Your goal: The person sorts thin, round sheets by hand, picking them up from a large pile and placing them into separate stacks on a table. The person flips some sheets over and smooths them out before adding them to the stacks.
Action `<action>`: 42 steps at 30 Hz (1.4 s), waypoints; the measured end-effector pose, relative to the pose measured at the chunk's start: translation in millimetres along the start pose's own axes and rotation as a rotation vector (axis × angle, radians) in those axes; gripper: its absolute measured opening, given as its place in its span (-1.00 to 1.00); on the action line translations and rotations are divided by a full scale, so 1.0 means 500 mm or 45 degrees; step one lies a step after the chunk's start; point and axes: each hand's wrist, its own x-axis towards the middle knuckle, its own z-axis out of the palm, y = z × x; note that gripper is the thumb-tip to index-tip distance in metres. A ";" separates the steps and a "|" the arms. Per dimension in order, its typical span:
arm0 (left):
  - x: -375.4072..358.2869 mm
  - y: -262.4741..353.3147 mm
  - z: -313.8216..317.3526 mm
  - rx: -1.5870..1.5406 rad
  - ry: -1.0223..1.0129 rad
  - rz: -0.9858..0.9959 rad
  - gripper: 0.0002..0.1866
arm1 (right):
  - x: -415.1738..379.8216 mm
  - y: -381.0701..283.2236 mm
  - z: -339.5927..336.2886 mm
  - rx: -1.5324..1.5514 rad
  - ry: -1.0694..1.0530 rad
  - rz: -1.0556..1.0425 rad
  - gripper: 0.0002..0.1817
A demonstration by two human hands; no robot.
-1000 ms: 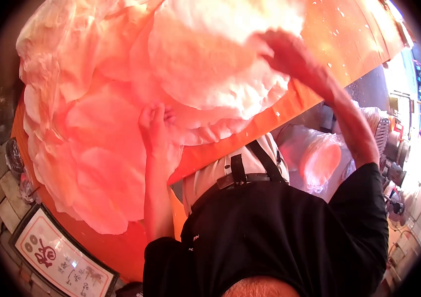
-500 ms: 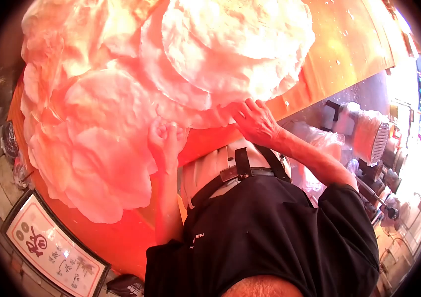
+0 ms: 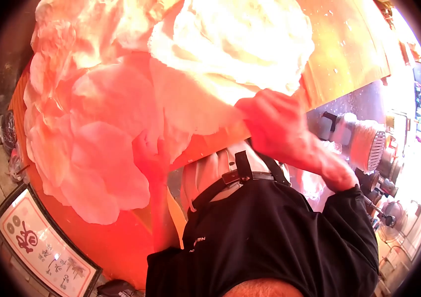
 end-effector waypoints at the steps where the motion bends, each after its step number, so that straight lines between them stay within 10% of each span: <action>1: -0.001 -0.007 0.005 0.063 0.025 0.078 -0.52 | 0.029 -0.004 -0.040 0.057 -0.051 0.068 -0.79; 13: 0.030 -0.036 0.011 0.445 -0.230 0.391 -0.44 | 0.305 0.082 -0.351 -0.951 0.484 -0.449 -0.90; 17: 0.037 -0.020 -0.020 0.597 -0.282 0.600 -0.40 | 0.237 0.172 -0.301 -0.918 0.083 -0.793 -0.75; 25: 0.058 -0.057 -0.025 0.471 -0.174 0.482 -0.72 | -0.125 0.366 0.092 -0.361 -0.536 0.037 -0.92; 28: 0.084 -0.170 -0.087 0.358 -0.186 -0.035 -0.79 | -0.170 0.352 0.077 -0.324 -0.542 0.205 -0.87; 33: 0.097 -0.029 -0.173 0.141 0.149 0.046 -0.72 | -0.092 0.211 0.039 0.695 -0.454 0.886 -0.55; 37: 0.062 0.134 -0.102 0.346 -0.092 0.464 -0.67 | -0.004 0.119 0.183 0.837 -0.559 0.985 -0.30; 39: 0.051 0.160 -0.046 0.370 -0.319 0.498 -0.68 | 0.020 0.095 0.184 1.847 -0.519 1.234 -0.07; 42: 0.030 0.141 -0.001 0.502 -0.621 0.335 -0.68 | 0.062 0.093 0.239 1.353 -0.568 1.223 -0.40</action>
